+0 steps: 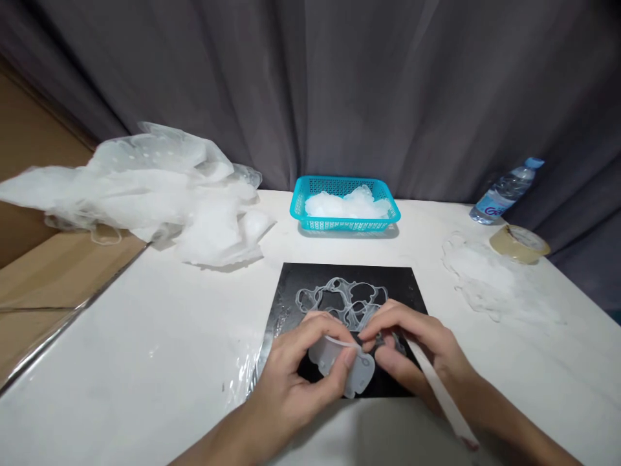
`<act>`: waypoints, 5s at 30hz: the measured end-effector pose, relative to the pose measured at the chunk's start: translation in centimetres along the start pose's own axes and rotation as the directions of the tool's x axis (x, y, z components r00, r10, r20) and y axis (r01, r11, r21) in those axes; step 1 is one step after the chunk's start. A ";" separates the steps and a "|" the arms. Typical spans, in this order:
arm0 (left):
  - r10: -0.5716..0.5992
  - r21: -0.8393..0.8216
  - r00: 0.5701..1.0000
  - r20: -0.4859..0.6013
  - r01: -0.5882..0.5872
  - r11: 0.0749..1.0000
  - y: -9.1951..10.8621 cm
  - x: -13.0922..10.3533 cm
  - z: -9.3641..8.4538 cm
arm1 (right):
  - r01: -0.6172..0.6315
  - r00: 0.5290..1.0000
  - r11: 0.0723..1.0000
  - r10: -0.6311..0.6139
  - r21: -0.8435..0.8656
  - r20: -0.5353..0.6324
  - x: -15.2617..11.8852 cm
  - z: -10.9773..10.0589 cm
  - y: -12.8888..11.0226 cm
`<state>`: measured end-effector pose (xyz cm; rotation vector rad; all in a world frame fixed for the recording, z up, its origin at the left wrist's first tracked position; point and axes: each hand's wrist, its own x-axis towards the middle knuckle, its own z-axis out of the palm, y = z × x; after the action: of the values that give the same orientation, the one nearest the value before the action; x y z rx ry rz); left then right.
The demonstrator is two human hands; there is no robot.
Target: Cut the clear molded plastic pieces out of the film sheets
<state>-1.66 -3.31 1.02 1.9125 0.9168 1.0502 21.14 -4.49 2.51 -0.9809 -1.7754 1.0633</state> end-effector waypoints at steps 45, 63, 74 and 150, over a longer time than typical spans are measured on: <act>-0.094 0.117 0.869 0.486 0.041 0.992 0.2 1.8 -1.6 | -0.143 0.966 0.984 0.162 -0.107 0.203 0.4 -0.5 0.4; 0.022 0.031 0.867 0.498 -0.043 0.999 -0.2 1.8 -1.7 | 0.045 0.999 0.993 -0.044 -0.106 0.013 0.7 -0.3 0.3; 0.053 -0.015 0.855 0.516 -0.053 0.998 -0.3 1.9 -2.0 | -0.051 0.979 0.998 0.059 -0.045 0.197 0.6 -1.2 -0.1; 0.063 -0.022 0.804 0.591 -0.063 0.998 -0.5 2.2 -2.1 | 0.058 0.950 0.985 -0.005 -0.162 0.312 0.2 -1.1 -0.2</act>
<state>-2.69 -0.67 2.17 2.0952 0.4883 0.4195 22.05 -4.09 3.03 -0.9198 -2.1612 1.1077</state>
